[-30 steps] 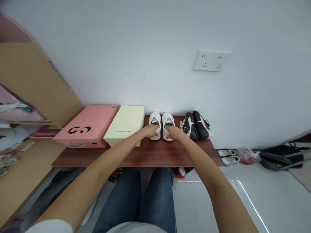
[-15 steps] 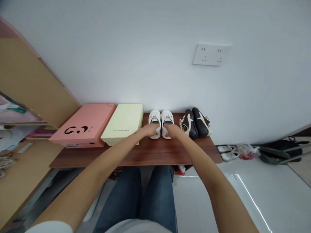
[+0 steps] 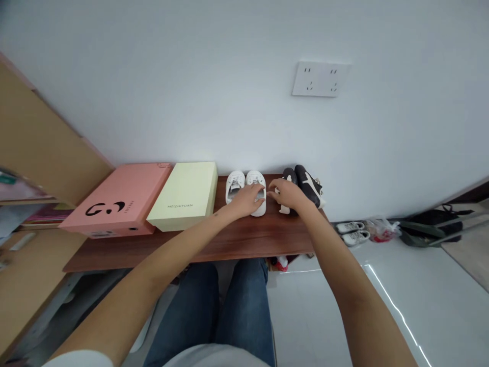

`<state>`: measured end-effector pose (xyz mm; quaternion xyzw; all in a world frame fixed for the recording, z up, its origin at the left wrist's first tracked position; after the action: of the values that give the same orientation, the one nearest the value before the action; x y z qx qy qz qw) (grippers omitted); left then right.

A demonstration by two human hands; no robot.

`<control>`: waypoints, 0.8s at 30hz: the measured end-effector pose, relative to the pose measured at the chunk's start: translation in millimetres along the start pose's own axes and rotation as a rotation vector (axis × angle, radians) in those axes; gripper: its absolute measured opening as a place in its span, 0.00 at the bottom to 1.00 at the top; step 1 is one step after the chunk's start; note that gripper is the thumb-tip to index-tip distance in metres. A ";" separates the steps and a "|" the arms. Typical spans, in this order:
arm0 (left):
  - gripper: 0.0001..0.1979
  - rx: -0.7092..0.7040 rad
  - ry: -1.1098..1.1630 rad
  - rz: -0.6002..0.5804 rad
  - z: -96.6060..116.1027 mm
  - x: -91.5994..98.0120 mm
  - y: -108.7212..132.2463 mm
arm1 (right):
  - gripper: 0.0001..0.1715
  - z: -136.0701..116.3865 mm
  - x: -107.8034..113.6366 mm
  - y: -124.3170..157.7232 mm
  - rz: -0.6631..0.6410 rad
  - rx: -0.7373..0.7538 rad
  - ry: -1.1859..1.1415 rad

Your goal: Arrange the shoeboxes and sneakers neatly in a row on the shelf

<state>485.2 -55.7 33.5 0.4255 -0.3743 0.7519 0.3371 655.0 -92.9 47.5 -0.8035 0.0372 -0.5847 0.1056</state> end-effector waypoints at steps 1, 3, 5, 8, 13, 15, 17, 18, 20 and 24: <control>0.21 -0.026 0.085 0.018 8.0 -9.6 -3.1 | 0.12 11.0 6.4 4.5 0.031 -0.020 -0.014; 0.24 -0.037 0.240 0.033 23.2 -33.3 -7.7 | 0.12 36.1 17.6 15.2 0.093 -0.089 -0.022; 0.31 0.027 0.336 0.032 34.4 -59.5 -10.5 | 0.12 64.2 25.5 28.0 0.146 -0.184 -0.022; 0.37 0.175 0.391 0.024 42.2 -93.4 -13.8 | 0.17 108.5 29.7 49.0 0.192 -0.332 -0.042; 0.35 0.284 0.430 -0.004 42.6 -119.8 -27.0 | 0.37 170.1 14.4 81.8 0.111 -0.657 -0.165; 0.34 0.317 0.418 -0.044 40.8 -124.3 -33.9 | 0.37 179.4 1.7 89.9 0.007 -0.701 -0.285; 0.33 0.348 0.388 -0.080 38.7 -127.6 -40.0 | 0.32 179.8 -10.3 93.6 -0.059 -0.676 -0.412; 0.31 0.357 0.375 -0.093 37.5 -129.0 -42.6 | 0.31 178.4 -15.1 94.2 -0.064 -0.660 -0.470; 0.26 0.355 0.363 -0.105 35.3 -130.4 -46.6 | 0.32 175.8 -21.9 93.6 -0.040 -0.648 -0.548; 0.19 0.296 0.344 -0.096 31.7 -125.4 -52.2 | 0.35 175.2 -23.1 88.2 -0.006 -0.642 -0.480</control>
<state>592.0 -80.5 -52.6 0.3533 -0.1765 0.8430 0.3651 819.3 -152.6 -44.3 -0.9095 0.1900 -0.3394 -0.1470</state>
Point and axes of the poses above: each hand's wrist, its own y-axis away from the middle knuckle, its own x-axis out of the back of the hand, z = x × y, the point moved 3 cm from there along -y, towards the middle knuckle, and after that the axes turned 7 degrees about -x, right-handed, at the moved point
